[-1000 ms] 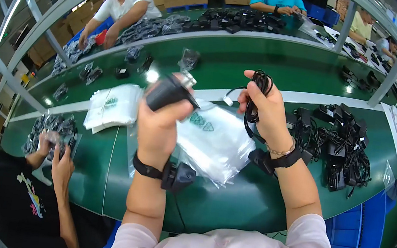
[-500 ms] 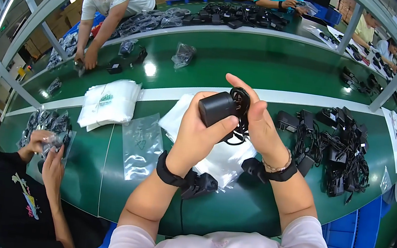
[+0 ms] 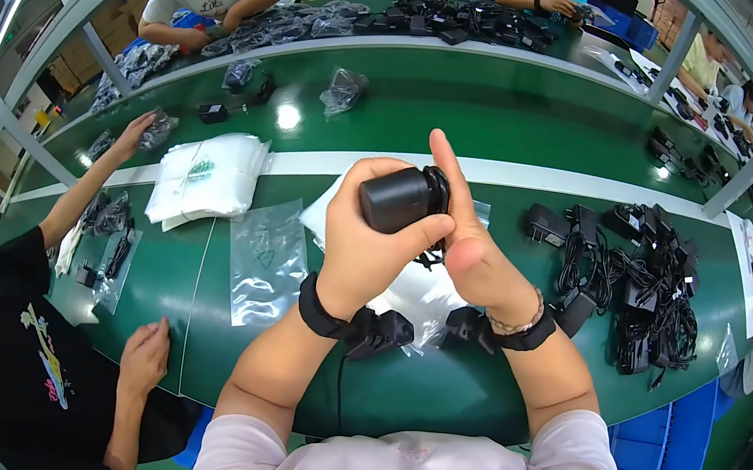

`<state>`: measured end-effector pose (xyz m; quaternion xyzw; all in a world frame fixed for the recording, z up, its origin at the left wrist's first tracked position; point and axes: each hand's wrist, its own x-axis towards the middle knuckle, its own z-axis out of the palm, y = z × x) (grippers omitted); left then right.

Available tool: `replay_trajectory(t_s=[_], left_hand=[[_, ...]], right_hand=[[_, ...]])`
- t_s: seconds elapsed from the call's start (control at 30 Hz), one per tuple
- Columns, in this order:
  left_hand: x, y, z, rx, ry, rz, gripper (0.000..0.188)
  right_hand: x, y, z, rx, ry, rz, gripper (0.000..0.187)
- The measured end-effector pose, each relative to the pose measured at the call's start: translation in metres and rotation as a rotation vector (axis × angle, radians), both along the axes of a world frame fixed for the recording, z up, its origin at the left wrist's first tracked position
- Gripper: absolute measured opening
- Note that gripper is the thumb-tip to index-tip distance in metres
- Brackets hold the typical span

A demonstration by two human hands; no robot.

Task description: The person packages power adapters by hand, picking up an adapter, coiling its cord, and sliding it into a plastic bag. After setting the bagged item aside, they repeat the process with another adapter and bag.

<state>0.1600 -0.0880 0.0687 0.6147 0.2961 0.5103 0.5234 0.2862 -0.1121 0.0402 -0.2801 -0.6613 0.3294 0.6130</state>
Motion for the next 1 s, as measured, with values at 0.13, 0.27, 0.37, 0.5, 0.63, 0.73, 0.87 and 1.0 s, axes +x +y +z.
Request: replay_trajectory(t_s=[0.13,0.27,0.37,0.5,0.63,0.73,0.87,1.0], left_hand=[[-0.011,0.010,-0.006,0.598,0.055,0.321,0.047],[-0.027,0.016,0.005,0.602,-0.258,0.347,0.049],[-0.026,0.013,0.007,0.609,-0.360,0.274,0.050],[-0.014,0.012,-0.004,0.215,-0.433,0.015,0.051],[-0.003,0.014,-0.018,0.105,-0.306,0.021,0.050],[0.008,0.015,-0.018,0.028,-0.341,0.090,0.049],[0.008,0.005,-0.018,0.043,-0.237,0.101,0.048],[0.005,0.004,-0.012,-0.048,-0.304,0.061,0.048]], right_hand=[[0.002,-0.018,0.026,0.037,-0.234,-0.344,0.068],[0.019,-0.005,0.022,-0.662,-0.181,0.028,0.047],[0.008,0.004,0.005,-0.951,0.222,0.325,0.036],[0.000,0.008,-0.003,-0.772,0.775,0.276,0.031],[-0.003,0.007,0.002,-0.642,0.691,0.120,0.032],[-0.010,0.002,0.003,-0.594,0.611,0.057,0.034],[-0.017,-0.006,-0.003,-0.405,0.590,0.022,0.039],[-0.020,-0.011,-0.003,-0.118,0.166,-0.223,0.048]])
